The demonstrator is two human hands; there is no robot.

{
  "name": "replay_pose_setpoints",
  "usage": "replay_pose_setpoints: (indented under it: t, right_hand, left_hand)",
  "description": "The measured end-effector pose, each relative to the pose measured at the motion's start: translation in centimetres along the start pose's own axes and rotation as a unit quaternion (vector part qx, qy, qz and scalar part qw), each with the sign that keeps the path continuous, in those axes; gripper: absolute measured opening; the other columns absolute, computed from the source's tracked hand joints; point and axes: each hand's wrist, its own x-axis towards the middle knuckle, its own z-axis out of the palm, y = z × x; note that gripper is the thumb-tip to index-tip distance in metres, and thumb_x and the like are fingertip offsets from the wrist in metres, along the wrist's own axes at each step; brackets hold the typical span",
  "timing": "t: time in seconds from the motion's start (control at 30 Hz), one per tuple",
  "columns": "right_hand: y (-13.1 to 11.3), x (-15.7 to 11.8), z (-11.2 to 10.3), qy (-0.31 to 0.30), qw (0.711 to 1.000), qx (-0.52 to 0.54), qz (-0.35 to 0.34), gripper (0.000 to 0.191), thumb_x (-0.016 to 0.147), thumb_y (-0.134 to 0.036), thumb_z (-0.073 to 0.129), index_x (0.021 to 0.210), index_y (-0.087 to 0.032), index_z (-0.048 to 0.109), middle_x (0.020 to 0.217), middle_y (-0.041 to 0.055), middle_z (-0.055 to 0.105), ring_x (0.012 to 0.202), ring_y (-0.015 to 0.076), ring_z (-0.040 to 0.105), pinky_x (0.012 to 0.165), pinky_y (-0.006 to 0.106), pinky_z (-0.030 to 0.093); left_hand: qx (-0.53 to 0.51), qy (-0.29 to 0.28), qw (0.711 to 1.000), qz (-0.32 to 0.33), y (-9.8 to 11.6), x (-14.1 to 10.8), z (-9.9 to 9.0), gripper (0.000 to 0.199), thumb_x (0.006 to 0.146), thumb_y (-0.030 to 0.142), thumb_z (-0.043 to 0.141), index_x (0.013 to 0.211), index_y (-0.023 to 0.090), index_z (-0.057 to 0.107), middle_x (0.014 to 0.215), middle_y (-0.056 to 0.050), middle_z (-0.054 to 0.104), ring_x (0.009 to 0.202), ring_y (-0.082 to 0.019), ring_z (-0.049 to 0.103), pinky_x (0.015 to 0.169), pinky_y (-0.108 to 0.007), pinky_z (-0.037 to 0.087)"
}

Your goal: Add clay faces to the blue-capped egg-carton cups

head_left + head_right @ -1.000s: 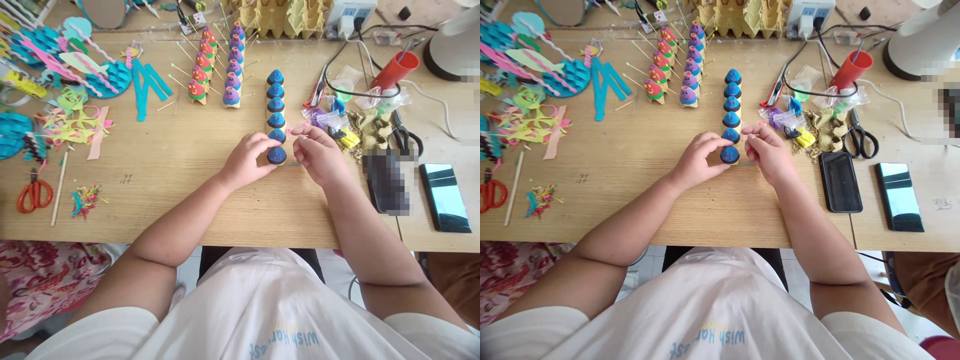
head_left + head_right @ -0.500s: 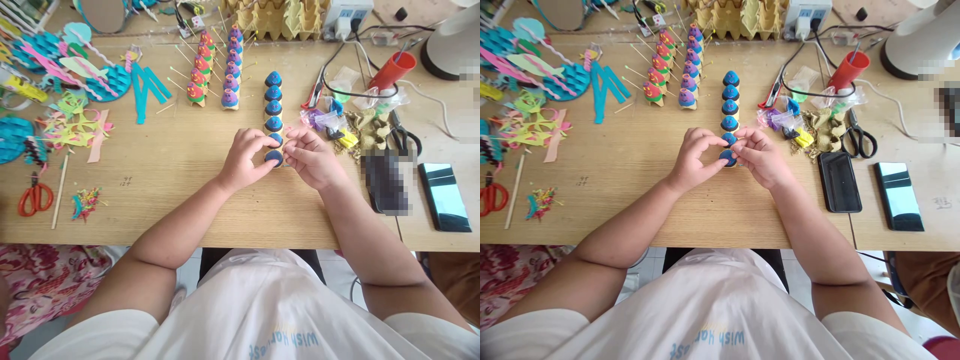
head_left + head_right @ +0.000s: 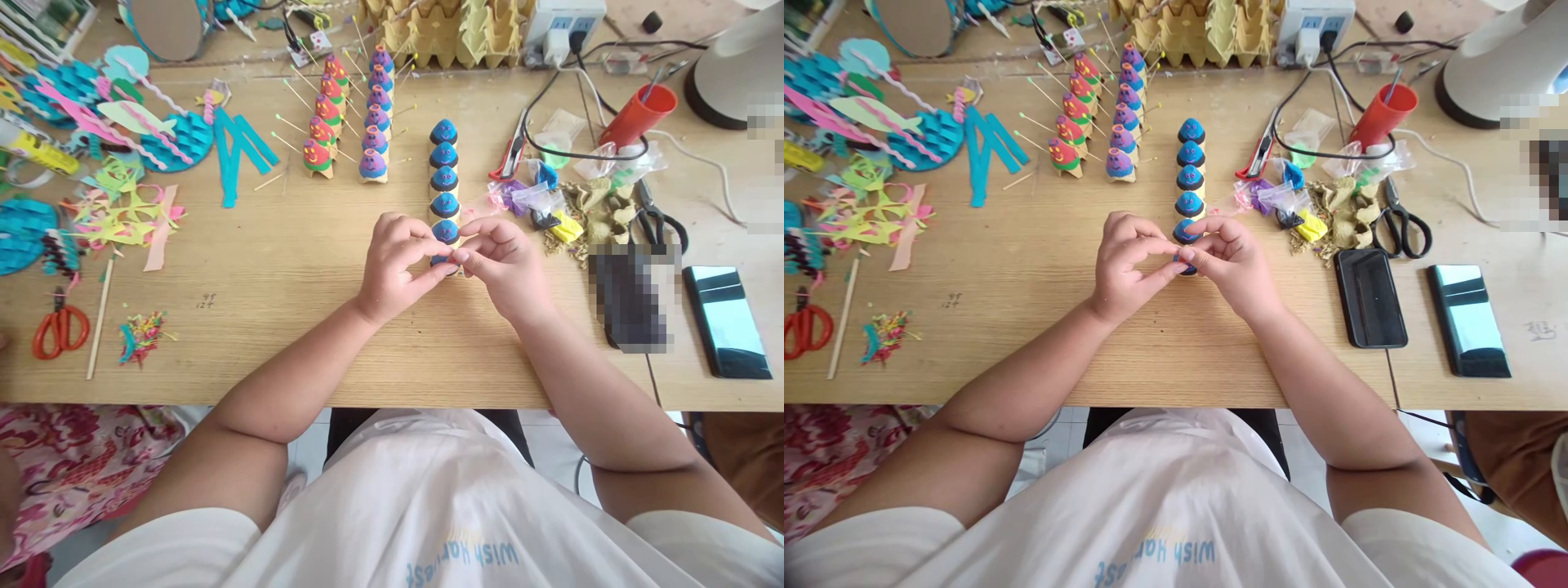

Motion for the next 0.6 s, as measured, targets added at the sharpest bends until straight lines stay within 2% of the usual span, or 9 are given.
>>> replay_pose_setpoints:
  t: [0.2,0.37,0.47,0.6]
  right_hand:
    - [-0.28,-0.70,0.68,0.015,0.999,-0.030,-0.014,0.046,0.074,-0.057,0.096,0.098,-0.029,0.068,0.082,-0.0003,0.068,0.079,0.0166,0.067,0.063,0.028,0.055]
    - [-0.25,-0.45,0.53,0.012,1.000,-0.003,-0.021,0.047,0.080,-0.067,0.087,0.097,-0.027,0.070,0.082,0.0001,0.071,0.070,0.0129,0.063,0.060,0.027,0.052]
    - [-0.18,-0.14,0.16,-0.004,1.000,0.005,0.012,0.048,0.080,-0.069,0.086,0.098,-0.026,0.073,0.082,0.0002,0.073,0.065,0.0112,0.061,0.054,0.025,0.046]
    - [-0.13,0.02,-0.15,-0.061,0.996,0.003,0.059,0.048,0.079,-0.067,0.088,0.089,-0.023,0.075,0.080,0.0012,0.075,0.062,0.0091,0.058,0.051,0.023,0.041]
  left_hand:
    - [-0.017,0.010,1.000,0.006,-0.04,-0.06,0.11,0.022,0.098,0.052,0.072,0.097,0.032,0.081,0.092,-0.004,0.066,0.100,-0.024,0.059,0.103,-0.051,0.049]
    - [-0.028,0.022,0.999,0.018,-0.09,-0.11,-0.01,0.018,0.099,0.048,0.071,0.096,0.033,0.082,0.089,-0.003,0.065,0.100,-0.024,0.059,0.103,-0.050,0.050]
    - [-0.011,0.030,0.999,0.017,0.00,-0.08,-0.17,0.020,0.101,0.047,0.069,0.095,0.032,0.081,0.089,-0.003,0.066,0.098,-0.023,0.059,0.100,-0.050,0.051]
    - [0.006,0.042,0.999,0.019,0.12,-0.02,-0.28,0.023,0.101,0.049,0.068,0.092,0.031,0.081,0.087,-0.003,0.067,0.097,-0.023,0.060,0.097,-0.048,0.053]
